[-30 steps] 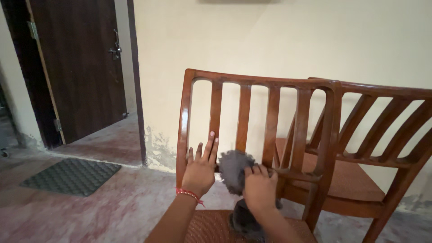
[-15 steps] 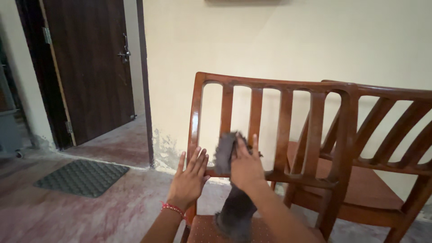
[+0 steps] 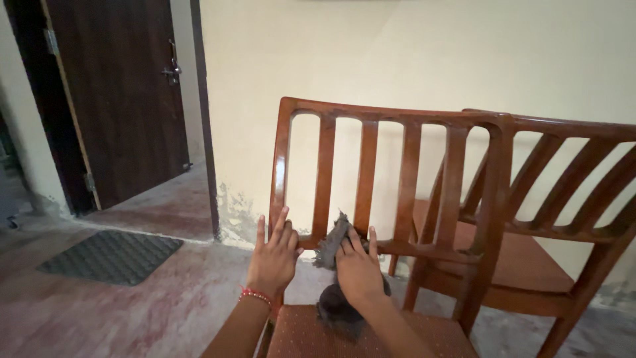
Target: The person wipes the wooden backrest, seat cushion, and legs of a dining chair using a gray cloth. The cleaning process involves systematic wiping of the chair's vertical slats, the upholstered seat, and the lower frame.
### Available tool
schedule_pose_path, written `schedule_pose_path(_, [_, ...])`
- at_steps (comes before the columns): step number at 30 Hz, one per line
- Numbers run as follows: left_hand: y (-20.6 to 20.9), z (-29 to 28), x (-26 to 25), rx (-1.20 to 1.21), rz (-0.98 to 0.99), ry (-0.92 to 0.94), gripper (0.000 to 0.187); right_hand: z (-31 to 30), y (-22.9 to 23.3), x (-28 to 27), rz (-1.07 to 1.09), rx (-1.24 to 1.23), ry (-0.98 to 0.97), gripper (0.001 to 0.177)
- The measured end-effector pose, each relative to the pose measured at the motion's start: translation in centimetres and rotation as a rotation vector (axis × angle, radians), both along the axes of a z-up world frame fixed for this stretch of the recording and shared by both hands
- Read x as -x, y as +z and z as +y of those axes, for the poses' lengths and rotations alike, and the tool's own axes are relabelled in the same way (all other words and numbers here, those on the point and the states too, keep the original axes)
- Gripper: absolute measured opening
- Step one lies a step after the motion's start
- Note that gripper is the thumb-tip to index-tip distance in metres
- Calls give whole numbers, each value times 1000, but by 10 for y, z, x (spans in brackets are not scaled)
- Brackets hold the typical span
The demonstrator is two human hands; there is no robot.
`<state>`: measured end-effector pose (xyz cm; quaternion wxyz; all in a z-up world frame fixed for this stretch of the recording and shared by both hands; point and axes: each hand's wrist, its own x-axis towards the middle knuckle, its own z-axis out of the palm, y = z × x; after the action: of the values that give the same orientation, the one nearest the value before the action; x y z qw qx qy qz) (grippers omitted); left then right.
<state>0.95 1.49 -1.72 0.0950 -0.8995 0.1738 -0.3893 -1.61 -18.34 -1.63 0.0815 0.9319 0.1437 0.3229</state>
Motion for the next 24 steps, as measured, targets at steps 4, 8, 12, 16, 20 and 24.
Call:
schedule_pose_path(4, [4,-4,7,-18,75,44,51,3,9,0,79,20,-6,38])
schedule_pose_path(8, [8,-5,8,-40,114,63,51,1,26,-19,178,84,-32,45])
schedule_pose_path(12, [8,-8,10,-40,113,87,56,10,26,-50,256,96,-150,38])
schedule_pose_path(16, [10,-5,11,-44,158,110,55,21,25,-67,303,133,-271,37])
schedule_pose_path(20, [7,-9,10,-67,176,135,56,15,14,-45,154,125,-221,36])
schedule_pose_path(24, [8,-8,9,-70,197,153,56,18,-1,-26,-106,40,-146,48])
